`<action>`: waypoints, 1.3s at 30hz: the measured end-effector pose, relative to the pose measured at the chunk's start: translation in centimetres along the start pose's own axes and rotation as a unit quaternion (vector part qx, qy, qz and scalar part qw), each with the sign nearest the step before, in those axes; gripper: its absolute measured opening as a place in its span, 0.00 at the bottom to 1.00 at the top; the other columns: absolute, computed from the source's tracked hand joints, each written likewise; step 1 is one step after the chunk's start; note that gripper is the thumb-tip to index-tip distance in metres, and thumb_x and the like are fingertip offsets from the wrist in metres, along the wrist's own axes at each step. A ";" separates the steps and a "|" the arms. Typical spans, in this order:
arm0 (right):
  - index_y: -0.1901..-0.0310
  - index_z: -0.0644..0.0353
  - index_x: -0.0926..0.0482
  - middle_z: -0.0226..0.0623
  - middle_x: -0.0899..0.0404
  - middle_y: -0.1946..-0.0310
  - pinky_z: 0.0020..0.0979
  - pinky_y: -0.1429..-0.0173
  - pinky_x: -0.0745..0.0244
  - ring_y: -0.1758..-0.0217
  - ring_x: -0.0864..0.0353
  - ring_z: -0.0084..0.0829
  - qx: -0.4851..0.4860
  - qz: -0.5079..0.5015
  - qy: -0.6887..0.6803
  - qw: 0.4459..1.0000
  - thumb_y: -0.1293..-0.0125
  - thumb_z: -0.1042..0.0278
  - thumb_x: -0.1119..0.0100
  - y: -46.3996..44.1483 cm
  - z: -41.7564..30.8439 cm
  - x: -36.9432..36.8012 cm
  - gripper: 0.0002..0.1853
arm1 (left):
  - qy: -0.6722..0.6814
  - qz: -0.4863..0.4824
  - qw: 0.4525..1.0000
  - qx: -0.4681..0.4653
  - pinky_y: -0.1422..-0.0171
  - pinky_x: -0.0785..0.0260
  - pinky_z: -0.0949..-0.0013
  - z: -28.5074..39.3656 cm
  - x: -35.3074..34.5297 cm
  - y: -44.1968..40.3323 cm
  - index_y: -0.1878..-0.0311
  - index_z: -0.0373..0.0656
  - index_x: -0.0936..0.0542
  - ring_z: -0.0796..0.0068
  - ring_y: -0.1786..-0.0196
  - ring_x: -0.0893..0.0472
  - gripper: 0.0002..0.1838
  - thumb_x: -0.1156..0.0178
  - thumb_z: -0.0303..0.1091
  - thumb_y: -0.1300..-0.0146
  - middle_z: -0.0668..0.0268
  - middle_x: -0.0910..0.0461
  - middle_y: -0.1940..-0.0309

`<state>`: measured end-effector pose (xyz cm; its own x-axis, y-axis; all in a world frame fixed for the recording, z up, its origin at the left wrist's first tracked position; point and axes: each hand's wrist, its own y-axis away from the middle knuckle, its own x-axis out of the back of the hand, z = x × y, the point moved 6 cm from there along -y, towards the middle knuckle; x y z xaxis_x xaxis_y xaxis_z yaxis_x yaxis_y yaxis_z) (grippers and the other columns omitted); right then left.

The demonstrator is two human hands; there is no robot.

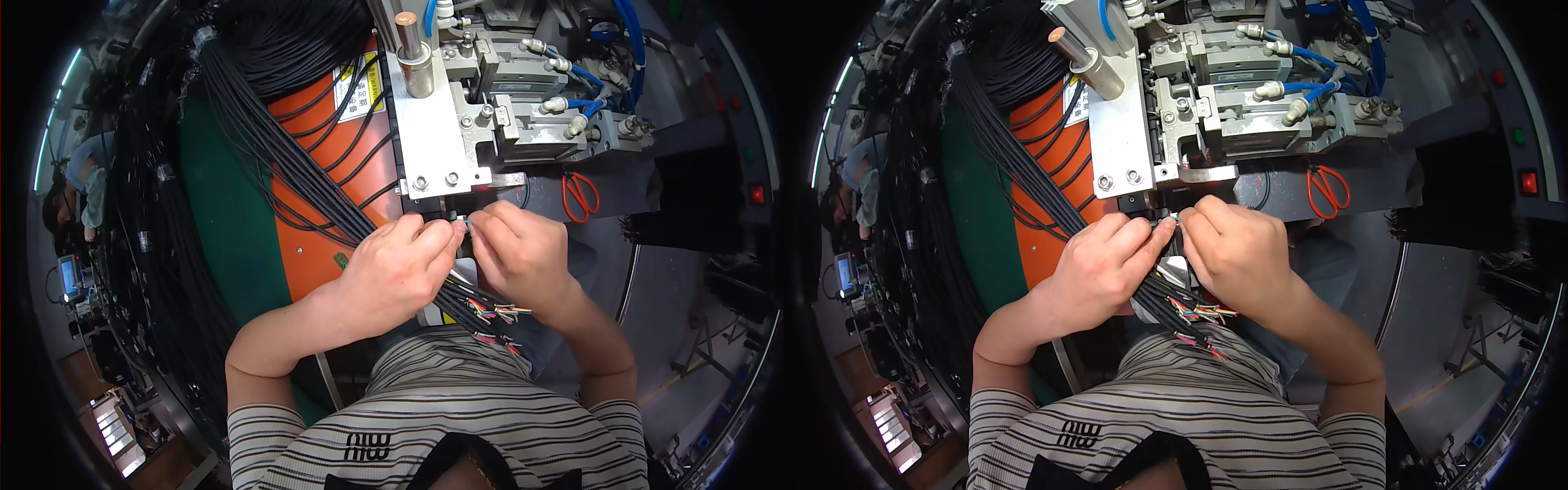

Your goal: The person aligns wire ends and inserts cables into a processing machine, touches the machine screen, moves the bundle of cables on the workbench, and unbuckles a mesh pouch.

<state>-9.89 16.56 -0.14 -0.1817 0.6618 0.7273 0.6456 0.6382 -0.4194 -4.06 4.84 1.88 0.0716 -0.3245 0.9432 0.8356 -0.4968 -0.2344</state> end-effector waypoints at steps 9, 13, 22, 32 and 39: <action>0.66 0.63 0.18 0.39 0.21 0.73 0.33 0.72 0.26 0.77 0.21 0.39 -0.014 -0.156 0.046 0.987 0.45 0.78 0.35 -1.8 0.5 -0.2 0.05 | -0.008 -0.050 0.999 0.001 0.63 0.26 0.67 0.3 0.4 -1.1 0.57 0.28 0.20 0.68 0.64 0.25 0.13 0.41 0.26 0.45 0.62 0.29 0.64; 0.66 0.61 0.18 0.38 0.18 0.69 0.36 0.72 0.24 0.72 0.17 0.42 -0.053 -0.056 -0.096 0.992 0.43 0.72 0.36 -0.8 1.8 -0.4 0.04 | -0.017 -0.044 0.999 -0.005 0.63 0.26 0.69 0.2 0.4 -0.8 0.56 0.28 0.20 0.69 0.65 0.25 0.14 0.41 0.26 0.44 0.63 0.29 0.65; 0.63 0.60 0.18 0.39 0.18 0.65 0.37 0.71 0.23 0.71 0.17 0.43 -0.010 0.034 -0.096 0.995 0.41 0.72 0.37 -0.4 1.0 0.0 0.05 | -0.036 0.002 0.999 -0.026 0.65 0.27 0.72 0.2 0.3 -0.3 0.54 0.28 0.20 0.71 0.66 0.27 0.15 0.40 0.27 0.42 0.65 0.29 0.68; 0.57 0.66 0.19 0.42 0.16 0.67 0.31 0.67 0.23 0.70 0.17 0.25 -0.320 -0.074 -0.441 0.835 0.34 0.71 0.40 2.1 3.2 -2.7 0.08 | -0.008 -0.068 0.997 0.023 0.57 0.28 0.62 0.7 0.5 -0.8 0.44 0.30 0.25 0.60 0.59 0.23 0.27 0.43 0.25 0.52 0.57 0.28 0.62; 0.75 0.62 0.21 0.44 0.20 0.81 0.40 0.69 0.25 0.75 0.18 0.45 -0.209 0.131 -0.291 0.924 0.46 0.71 0.37 0.9 5.1 -5.1 0.05 | 0.123 0.062 0.990 0.012 0.56 0.31 0.67 -4.4 0.2 1.3 0.46 0.36 0.21 0.59 0.63 0.24 0.25 0.46 0.14 0.51 0.58 0.26 0.65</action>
<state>-12.17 15.79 -7.08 -0.2683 0.9494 0.1636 0.9322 0.2987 -0.2046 -5.34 0.61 0.70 0.0428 -0.5698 0.8207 0.8414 -0.4224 -0.3371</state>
